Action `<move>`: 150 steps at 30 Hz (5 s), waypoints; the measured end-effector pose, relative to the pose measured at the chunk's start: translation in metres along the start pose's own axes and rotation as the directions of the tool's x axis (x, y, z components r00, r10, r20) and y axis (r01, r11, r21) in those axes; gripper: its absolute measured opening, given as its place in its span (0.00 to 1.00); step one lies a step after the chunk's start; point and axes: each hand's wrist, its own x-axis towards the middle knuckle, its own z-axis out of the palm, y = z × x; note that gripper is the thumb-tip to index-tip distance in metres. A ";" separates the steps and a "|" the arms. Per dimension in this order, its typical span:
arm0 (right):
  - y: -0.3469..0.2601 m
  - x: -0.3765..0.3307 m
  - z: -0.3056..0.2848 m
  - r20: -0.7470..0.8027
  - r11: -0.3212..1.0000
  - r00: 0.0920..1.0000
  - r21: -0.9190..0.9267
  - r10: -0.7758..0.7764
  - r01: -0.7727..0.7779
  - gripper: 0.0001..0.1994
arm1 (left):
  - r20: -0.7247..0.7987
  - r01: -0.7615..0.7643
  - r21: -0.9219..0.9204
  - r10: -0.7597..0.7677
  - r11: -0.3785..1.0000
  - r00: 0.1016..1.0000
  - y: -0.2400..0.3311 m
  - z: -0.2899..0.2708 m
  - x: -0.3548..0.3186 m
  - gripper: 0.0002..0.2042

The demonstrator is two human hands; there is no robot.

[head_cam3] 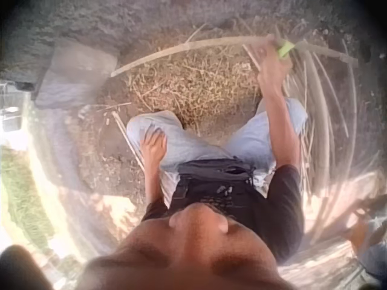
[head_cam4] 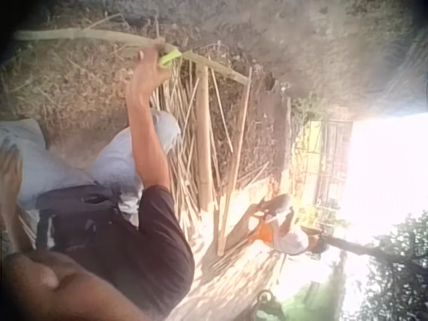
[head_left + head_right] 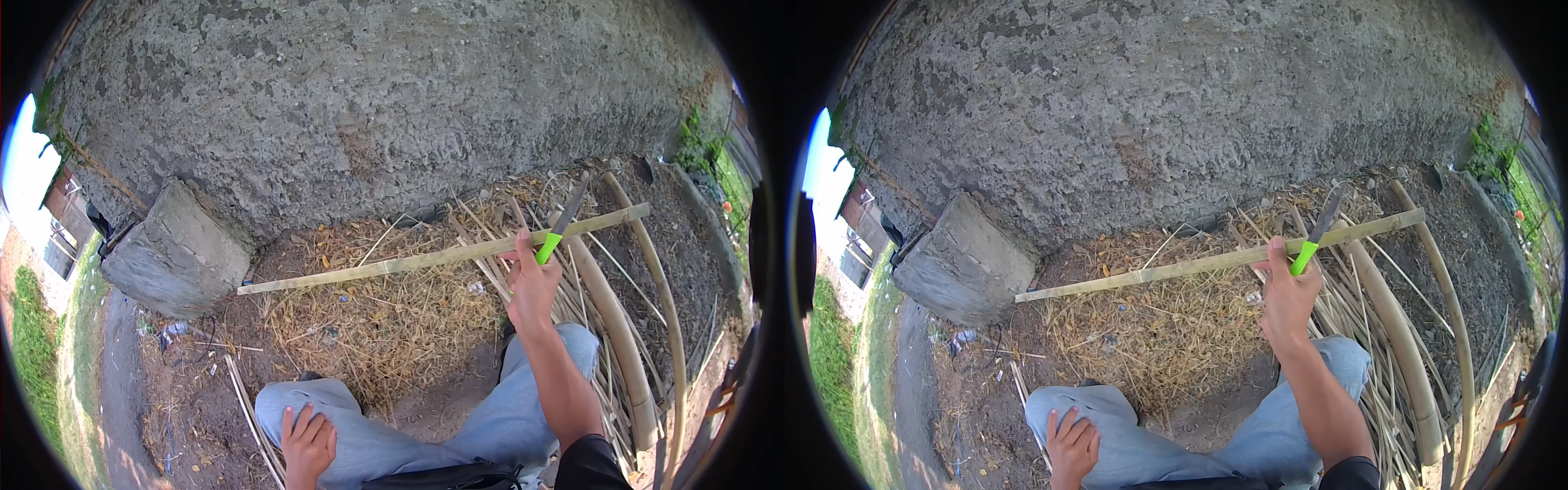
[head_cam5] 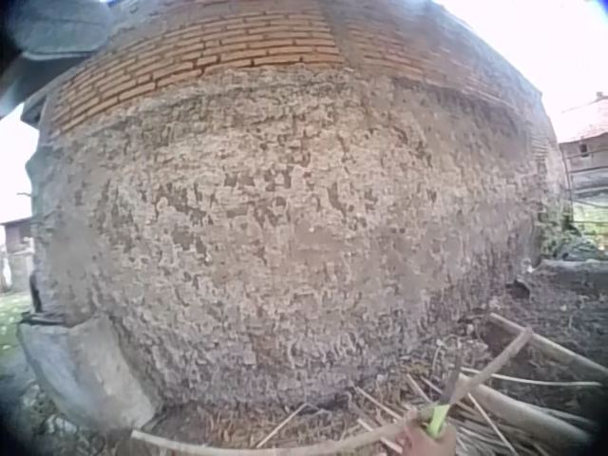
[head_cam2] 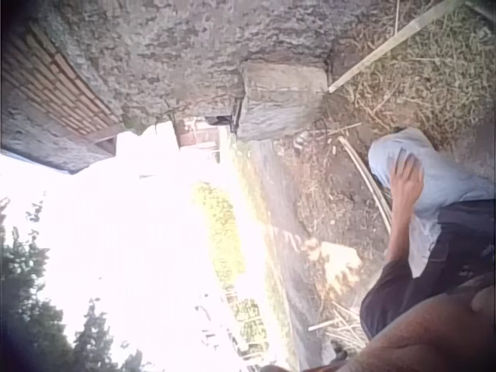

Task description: The person scrapes a bamboo strip using a knife, bends and turns the strip by hand, and scrapes the bamboo strip again with the knife.

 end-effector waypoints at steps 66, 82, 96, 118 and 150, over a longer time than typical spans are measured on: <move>0.005 0.045 -0.011 0.142 0.950 0.984 0.276 0.109 -0.146 0.15 | 0.350 0.143 -0.218 -0.060 0.965 0.935 -0.001 -0.038 0.198 0.25; 0.040 -0.058 0.004 0.655 0.577 0.756 -0.614 -0.010 0.539 0.16 | 0.216 0.606 -0.306 -0.566 0.734 0.795 0.031 -0.005 0.012 0.16; 0.078 -0.103 0.000 0.931 0.427 0.318 -0.218 -0.178 0.877 0.14 | 0.500 0.700 -0.687 -0.573 0.194 0.649 0.039 0.004 0.007 0.14; 0.061 -0.093 -0.001 0.889 0.426 0.388 -0.262 -0.243 0.866 0.11 | 0.830 0.783 -0.534 -0.373 -0.319 0.414 0.046 -0.012 0.017 0.20; 0.050 -0.077 0.005 0.917 0.343 0.380 -0.321 -0.121 0.883 0.16 | 0.879 0.825 -0.417 -0.399 -0.383 0.259 0.042 0.012 -0.034 0.13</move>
